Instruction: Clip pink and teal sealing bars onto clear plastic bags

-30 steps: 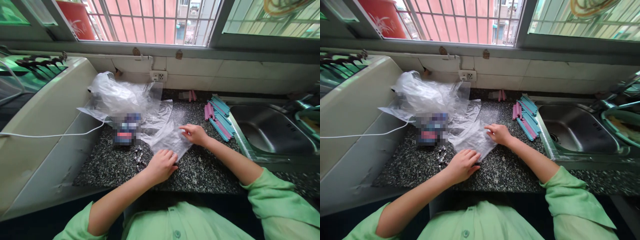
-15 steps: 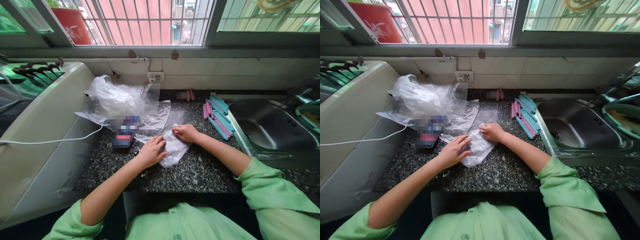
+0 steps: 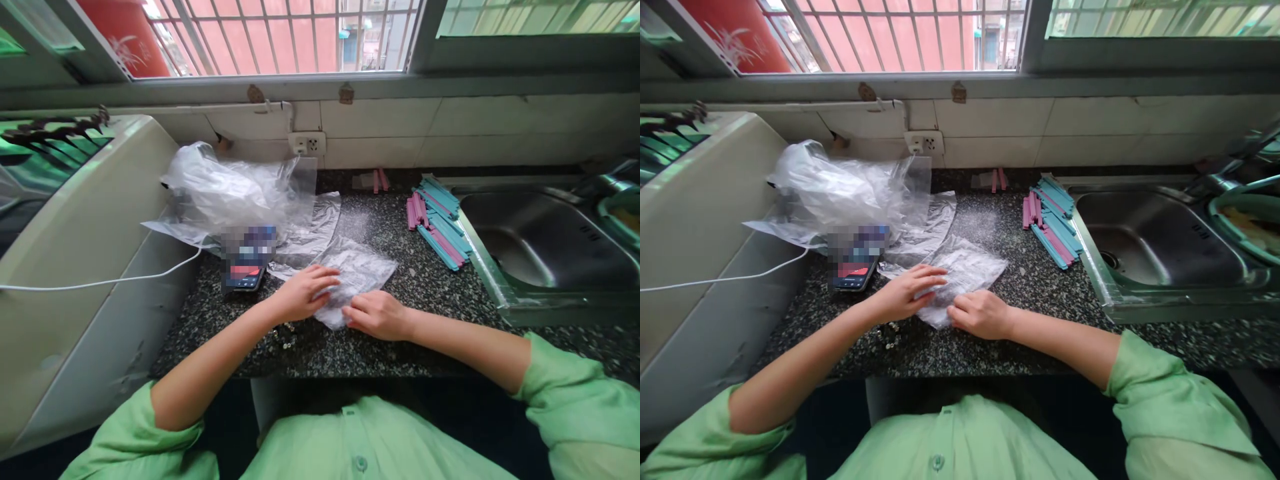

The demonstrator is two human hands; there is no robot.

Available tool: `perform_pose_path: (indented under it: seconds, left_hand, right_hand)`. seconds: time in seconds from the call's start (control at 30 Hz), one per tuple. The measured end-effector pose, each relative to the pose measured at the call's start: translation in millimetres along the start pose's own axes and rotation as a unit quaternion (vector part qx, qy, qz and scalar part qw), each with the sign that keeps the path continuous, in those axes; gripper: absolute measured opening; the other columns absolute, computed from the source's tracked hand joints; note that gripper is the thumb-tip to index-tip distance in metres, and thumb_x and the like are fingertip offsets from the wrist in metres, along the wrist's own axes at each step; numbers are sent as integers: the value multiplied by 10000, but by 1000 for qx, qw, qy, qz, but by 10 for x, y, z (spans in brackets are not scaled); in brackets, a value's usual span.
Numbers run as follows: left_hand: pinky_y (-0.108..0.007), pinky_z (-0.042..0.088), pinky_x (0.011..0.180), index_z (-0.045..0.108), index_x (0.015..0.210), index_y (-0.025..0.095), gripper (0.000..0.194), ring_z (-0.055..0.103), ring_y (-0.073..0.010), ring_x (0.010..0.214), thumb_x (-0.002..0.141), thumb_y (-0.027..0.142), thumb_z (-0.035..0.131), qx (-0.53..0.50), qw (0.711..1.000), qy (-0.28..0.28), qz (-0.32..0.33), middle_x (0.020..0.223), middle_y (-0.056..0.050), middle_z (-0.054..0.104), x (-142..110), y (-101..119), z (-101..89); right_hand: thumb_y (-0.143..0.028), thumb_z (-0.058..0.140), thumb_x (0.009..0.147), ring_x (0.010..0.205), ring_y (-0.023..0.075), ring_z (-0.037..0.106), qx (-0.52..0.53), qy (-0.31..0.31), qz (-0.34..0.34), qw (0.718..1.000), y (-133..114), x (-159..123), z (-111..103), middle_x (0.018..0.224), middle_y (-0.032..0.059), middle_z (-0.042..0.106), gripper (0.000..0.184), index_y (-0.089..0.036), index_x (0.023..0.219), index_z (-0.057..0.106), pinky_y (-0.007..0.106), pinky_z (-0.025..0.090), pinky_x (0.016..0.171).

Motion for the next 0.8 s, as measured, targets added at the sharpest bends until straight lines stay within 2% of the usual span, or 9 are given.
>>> perform_pose_path:
  seconds: [0.1, 0.23, 0.37, 0.47, 0.53, 0.6, 0.67, 0.73, 0.8]
  left_hand:
    - [-370, 427, 931, 611, 1049, 192, 269, 542, -192, 1067, 849, 217, 433, -27, 999, -41, 7, 1178, -76, 602, -12, 108, 123]
    - [-397, 368, 996, 515, 1205, 180, 447, 453, -230, 1200, 817, 402, 501, -32, 999, -22, 4, 1304, -115, 506, -141, 130, 129]
    - [-416, 333, 1018, 443, 1275, 184, 722, 418, -258, 1231, 688, 581, 580, -25, 999, -24, 36, 1324, -130, 483, -214, 122, 88]
    - [-424, 323, 1024, 405, 1304, 171, 857, 400, -276, 1242, 609, 622, 624, -10, 998, -30, 50, 1337, -143, 466, -185, 122, 115]
    - [-433, 332, 1015, 410, 1303, 173, 802, 406, -280, 1233, 634, 541, 654, 13, 999, -12, 36, 1337, -142, 465, -130, 111, 164]
    - [-435, 363, 987, 475, 1253, 182, 604, 440, -274, 1197, 699, 349, 647, 38, 999, 27, 8, 1301, -129, 504, -56, 86, 223]
    - [-412, 414, 931, 593, 1108, 195, 393, 504, -248, 1117, 718, 158, 578, 40, 997, 71, -9, 1201, -99, 586, 20, 60, 280]
    - [-378, 459, 865, 661, 931, 197, 308, 561, -214, 1010, 702, 57, 510, 11, 995, 102, -13, 1070, -70, 651, 84, 37, 323]
    - [-356, 483, 816, 673, 827, 191, 305, 589, -192, 927, 681, 16, 470, -27, 992, 122, -22, 981, -57, 677, 124, 15, 338]
  right_hand:
    - [-159, 387, 889, 554, 117, 452, -9, 8, -13, 1000, -43, -59, 27, 631, 16, 527, 264, -171, 726, 595, 266, 291, 508]
    - [-153, 393, 876, 565, 118, 478, 16, 20, 21, 999, 32, -286, -72, 652, 26, 564, 255, -177, 744, 609, 251, 350, 521]
    - [-170, 434, 858, 658, 123, 557, 137, 72, 117, 981, 178, -493, -236, 763, 51, 622, 189, -190, 863, 621, 235, 438, 574]
    - [-201, 464, 853, 685, 129, 582, 254, 124, 253, 925, 319, -607, -328, 776, 50, 614, 156, -198, 841, 619, 241, 472, 586]
    - [-241, 487, 846, 664, 136, 578, 291, 155, 328, 885, 392, -676, -362, 751, 45, 599, 147, -198, 790, 615, 250, 474, 566]
    - [-264, 496, 840, 649, 139, 571, 303, 162, 349, 872, 430, -724, -375, 736, 41, 591, 156, -197, 760, 613, 257, 473, 561]
    - [-252, 492, 838, 635, 131, 563, 312, 135, 327, 882, 448, -754, -363, 740, 36, 590, 148, -199, 783, 619, 255, 472, 566]
    - [-229, 518, 815, 616, 121, 546, 307, 83, 304, 898, 476, -781, -328, 765, 30, 591, 144, -208, 914, 621, 248, 472, 564]
    - [-218, 580, 760, 669, 134, 555, 268, 28, 300, 915, 533, -804, -282, 850, 38, 592, 324, -222, 1084, 573, 267, 487, 609]
Point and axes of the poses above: each hand's wrist, its own x-axis towards the middle knuckle, its own z-axis out of the palm, y = z × x, the point moved 3 cm from there along x, towards the middle knuckle
